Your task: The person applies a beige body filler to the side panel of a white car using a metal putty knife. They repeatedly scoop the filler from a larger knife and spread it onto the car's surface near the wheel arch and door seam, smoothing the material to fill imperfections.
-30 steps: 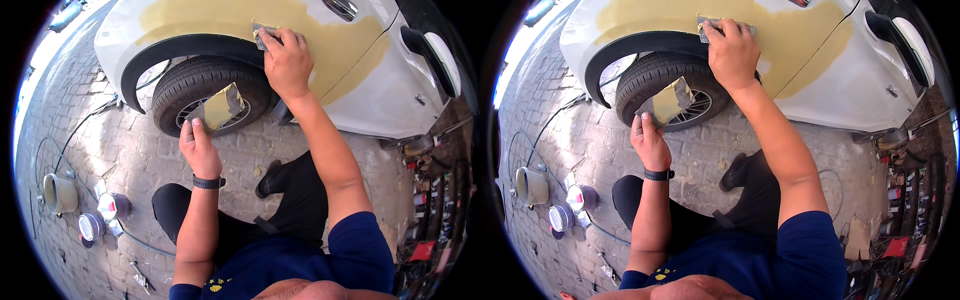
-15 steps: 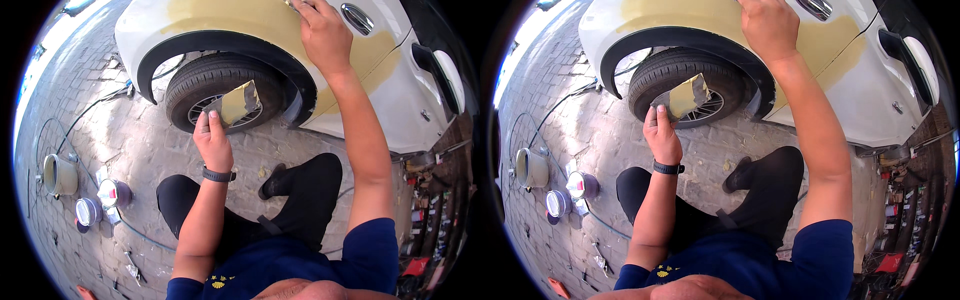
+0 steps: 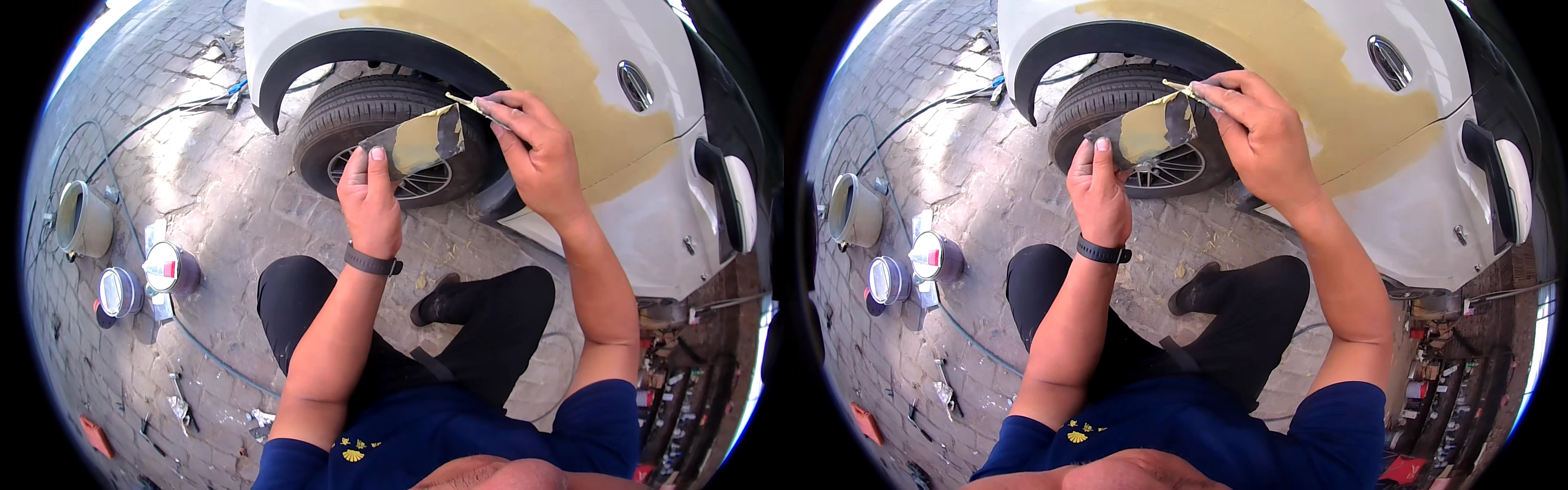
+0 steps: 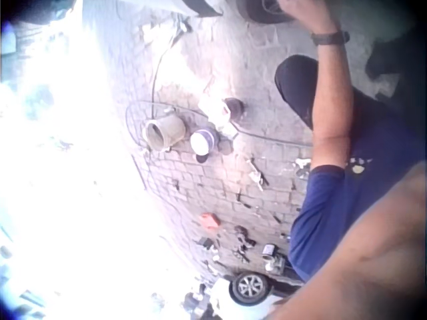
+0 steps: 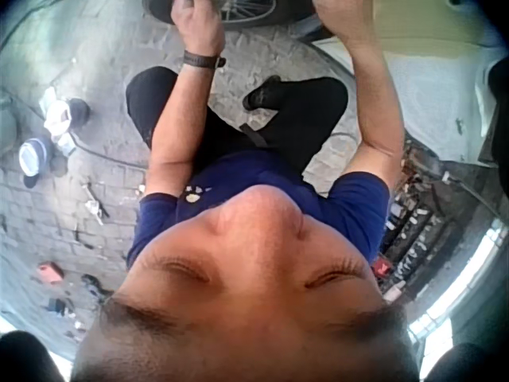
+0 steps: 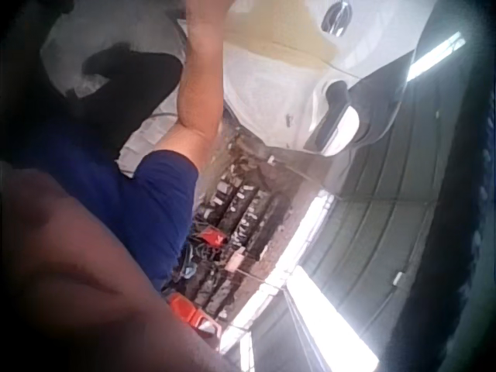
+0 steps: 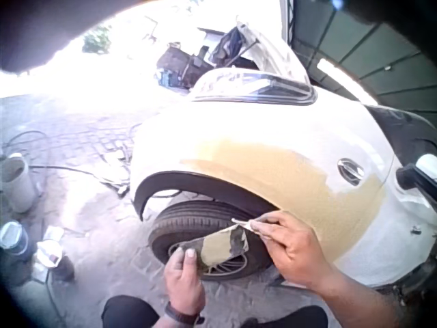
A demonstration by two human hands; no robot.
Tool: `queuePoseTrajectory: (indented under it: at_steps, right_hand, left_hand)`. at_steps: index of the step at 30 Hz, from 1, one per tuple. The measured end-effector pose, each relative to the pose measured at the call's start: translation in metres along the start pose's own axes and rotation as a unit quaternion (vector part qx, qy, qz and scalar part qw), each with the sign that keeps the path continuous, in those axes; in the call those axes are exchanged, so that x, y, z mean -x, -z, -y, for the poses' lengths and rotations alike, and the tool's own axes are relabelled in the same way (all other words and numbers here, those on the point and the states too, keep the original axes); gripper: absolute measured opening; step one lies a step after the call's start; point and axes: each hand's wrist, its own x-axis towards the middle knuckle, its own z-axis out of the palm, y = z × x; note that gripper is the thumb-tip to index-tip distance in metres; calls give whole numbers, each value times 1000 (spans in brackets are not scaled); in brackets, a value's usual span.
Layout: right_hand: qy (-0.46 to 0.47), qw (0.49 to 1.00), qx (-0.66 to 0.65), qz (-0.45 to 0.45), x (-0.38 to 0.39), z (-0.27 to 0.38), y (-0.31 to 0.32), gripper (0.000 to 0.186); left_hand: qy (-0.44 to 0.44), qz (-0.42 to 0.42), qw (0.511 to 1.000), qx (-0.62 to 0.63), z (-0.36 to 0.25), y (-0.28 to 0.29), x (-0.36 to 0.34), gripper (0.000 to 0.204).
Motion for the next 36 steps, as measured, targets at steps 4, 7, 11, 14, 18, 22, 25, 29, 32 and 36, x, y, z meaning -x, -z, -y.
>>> queuePoseTrajectory:
  at_steps: [4, 7, 11, 14, 18, 22, 25, 29, 32, 36]
  right_hand:
    - [-114, 987, -46, -105, 33, 1, -47, 26]
    - [-94, 982, -78, -145, 41, -6, -73, 23]
    - [-95, 981, -117, -125, 52, 2, -95, 24]
    - [-88, 983, -124, -107, 56, 6, -102, 27]
    - [-64, 994, -84, -19, 62, 5, -96, 36]
    - [4, 998, 16, 56, 26, 5, -37, 37]
    - [90, 980, 175, -21, -45, 5, 18, 43]
    - [335, 860, 379, 71, -162, -2, 36, 36]
    - [446, 776, 418, 152, -222, 7, 29, 30]
    - [470, 753, 388, 250, -263, 10, -14, 23]
  left_hand:
    - [-45, 60, 995, -71, -3, -1, 7, 28]
    - [-62, 87, 989, -103, -5, 1, 11, 30]
    - [-68, 83, 986, -130, -1, 5, 13, 31]
    - [-52, 67, 991, -103, 1, 7, 12, 27]
    - [-10, 22, 998, -55, -3, 11, 8, 27]
    - [-30, -41, 999, -14, -5, 10, -12, 30]
    - [-24, -69, 996, -41, 11, 9, -12, 29]
    - [-78, -88, 986, -121, 35, -1, -14, 27]
    - [-84, -95, 982, -143, 50, -6, -17, 27]
    - [-60, -123, 981, -135, 59, -9, -24, 27]
